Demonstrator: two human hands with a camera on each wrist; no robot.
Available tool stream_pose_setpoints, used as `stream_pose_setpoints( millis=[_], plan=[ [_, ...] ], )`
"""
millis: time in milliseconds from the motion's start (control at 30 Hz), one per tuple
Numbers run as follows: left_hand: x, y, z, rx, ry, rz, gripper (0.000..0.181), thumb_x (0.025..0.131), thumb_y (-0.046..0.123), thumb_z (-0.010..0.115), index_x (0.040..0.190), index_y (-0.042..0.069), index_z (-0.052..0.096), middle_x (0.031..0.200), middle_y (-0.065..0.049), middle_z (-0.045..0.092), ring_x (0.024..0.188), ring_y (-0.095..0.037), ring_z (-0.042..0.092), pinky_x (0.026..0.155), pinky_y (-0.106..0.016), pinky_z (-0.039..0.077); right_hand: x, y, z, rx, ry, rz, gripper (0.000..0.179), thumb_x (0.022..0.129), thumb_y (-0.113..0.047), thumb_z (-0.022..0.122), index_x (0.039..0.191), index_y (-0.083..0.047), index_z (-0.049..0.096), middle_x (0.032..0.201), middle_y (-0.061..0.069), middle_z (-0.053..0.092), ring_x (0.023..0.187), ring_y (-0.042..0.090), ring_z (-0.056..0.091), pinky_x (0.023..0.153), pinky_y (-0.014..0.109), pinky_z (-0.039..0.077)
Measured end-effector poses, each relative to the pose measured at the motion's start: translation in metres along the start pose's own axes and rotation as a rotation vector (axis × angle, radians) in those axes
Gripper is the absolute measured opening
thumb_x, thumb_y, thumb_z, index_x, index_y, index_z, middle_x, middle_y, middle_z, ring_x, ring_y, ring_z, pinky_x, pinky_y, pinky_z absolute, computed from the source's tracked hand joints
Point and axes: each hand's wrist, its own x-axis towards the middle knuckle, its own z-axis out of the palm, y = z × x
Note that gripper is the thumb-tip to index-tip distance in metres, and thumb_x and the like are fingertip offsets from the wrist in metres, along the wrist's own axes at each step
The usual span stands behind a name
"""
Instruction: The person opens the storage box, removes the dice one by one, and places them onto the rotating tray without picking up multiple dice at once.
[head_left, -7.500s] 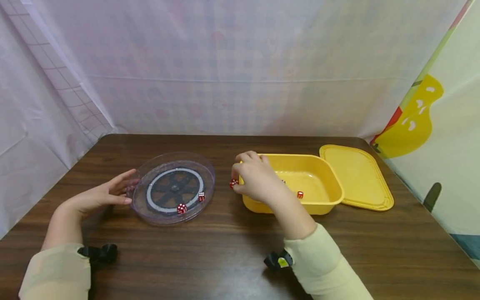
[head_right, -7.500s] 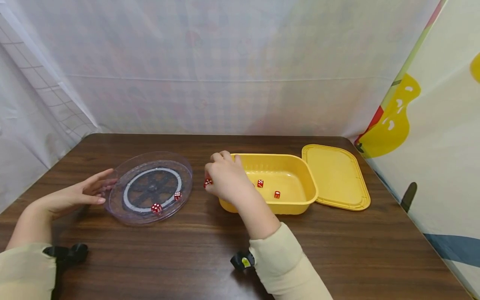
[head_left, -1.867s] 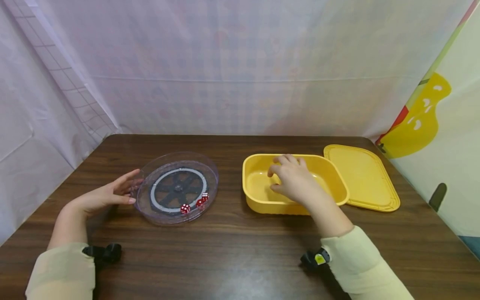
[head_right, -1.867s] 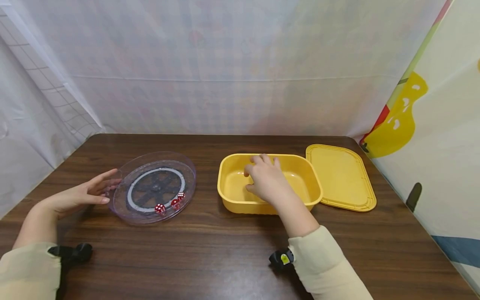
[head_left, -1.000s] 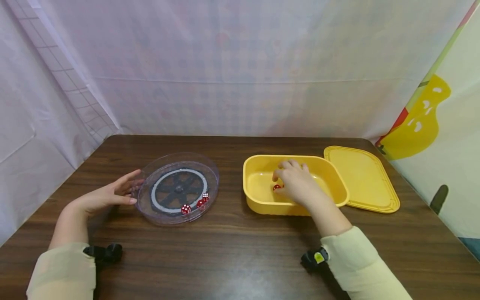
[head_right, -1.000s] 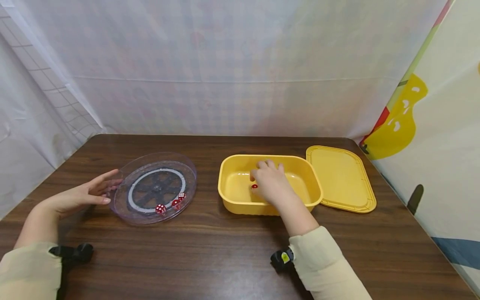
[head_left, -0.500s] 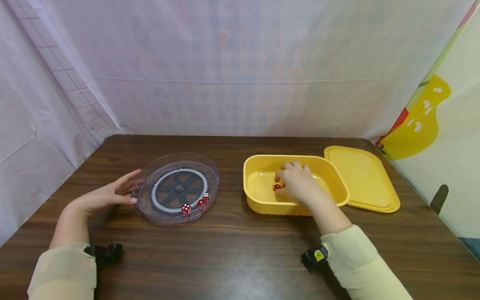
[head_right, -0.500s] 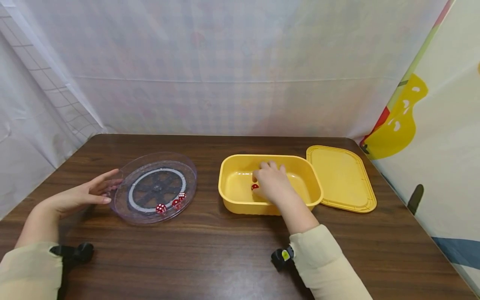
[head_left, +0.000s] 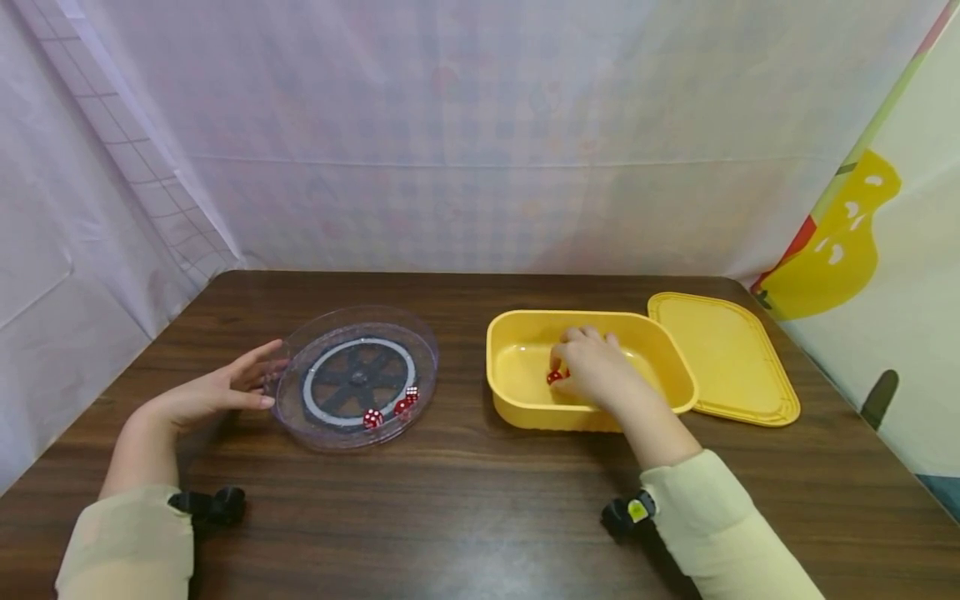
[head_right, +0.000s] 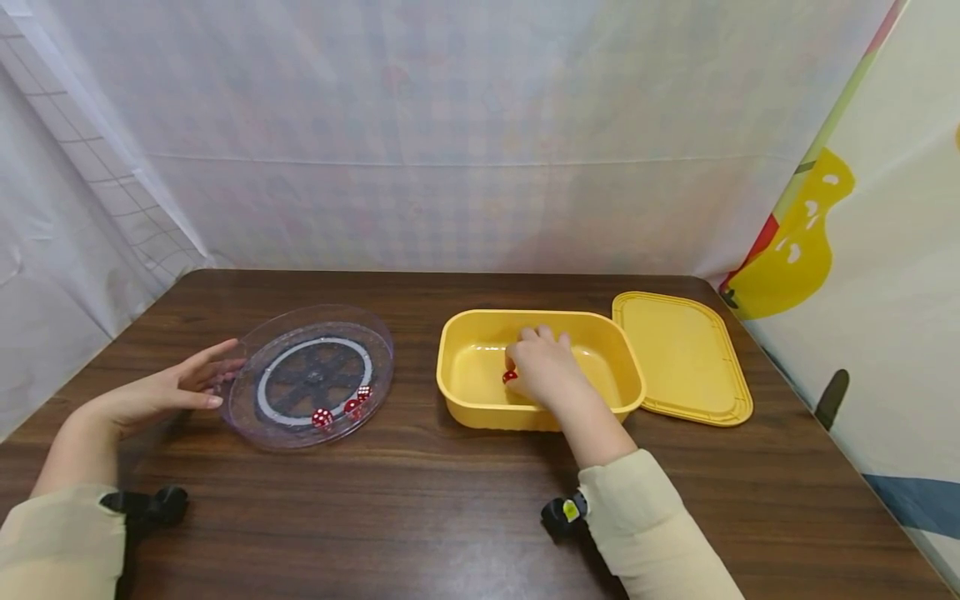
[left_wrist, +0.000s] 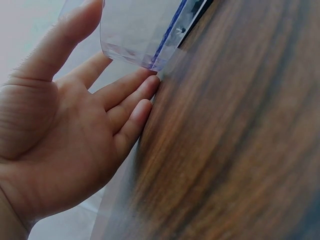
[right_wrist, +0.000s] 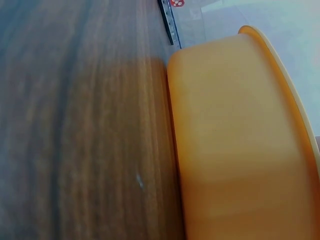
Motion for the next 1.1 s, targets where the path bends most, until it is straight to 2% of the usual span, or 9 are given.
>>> stream_pose_setpoints(
  millis=[433, 633, 1100],
  plan=[
    [0.0012, 0.0013, 0.0004, -0.012, -0.006, 0.010, 0.090, 0.090, 0.010, 0.064, 0.153, 0.006, 0.001, 0.152, -0.033, 0.010, 0.138, -0.049, 0.005, 0.101, -0.069, 0.007, -0.0002, -0.0008, -0.0010, 0.003, 0.001, -0.008, 0.011, 0.077, -0.018, 0.078, 0.082, -0.016, 0.068, 0.098, 0.009, 0.054, 0.106, 0.039, 0.045, 0.090, 0.062, 0.029],
    [0.0018, 0.0012, 0.0005, -0.019, -0.005, 0.001, 0.090, 0.090, 0.010, 0.064, 0.153, 0.006, 0.001, 0.152, -0.033, 0.009, 0.138, -0.049, 0.004, 0.101, -0.069, 0.006, 0.0002, -0.0009, -0.0019, 0.005, 0.011, -0.007, 0.012, 0.077, -0.019, 0.078, 0.081, -0.016, 0.068, 0.101, 0.010, 0.055, 0.109, 0.039, 0.044, 0.091, 0.061, 0.029],
    [0.0017, 0.0009, 0.0001, -0.013, -0.003, 0.001, 0.090, 0.090, 0.010, 0.064, 0.153, 0.006, 0.001, 0.152, -0.033, 0.009, 0.138, -0.049, 0.004, 0.101, -0.069, 0.006, -0.0012, -0.0051, -0.0075, -0.018, 0.082, -0.051, 0.013, 0.079, -0.023, 0.080, 0.083, -0.015, 0.070, 0.103, 0.010, 0.057, 0.112, 0.038, 0.044, 0.086, 0.056, 0.031]
  ],
)
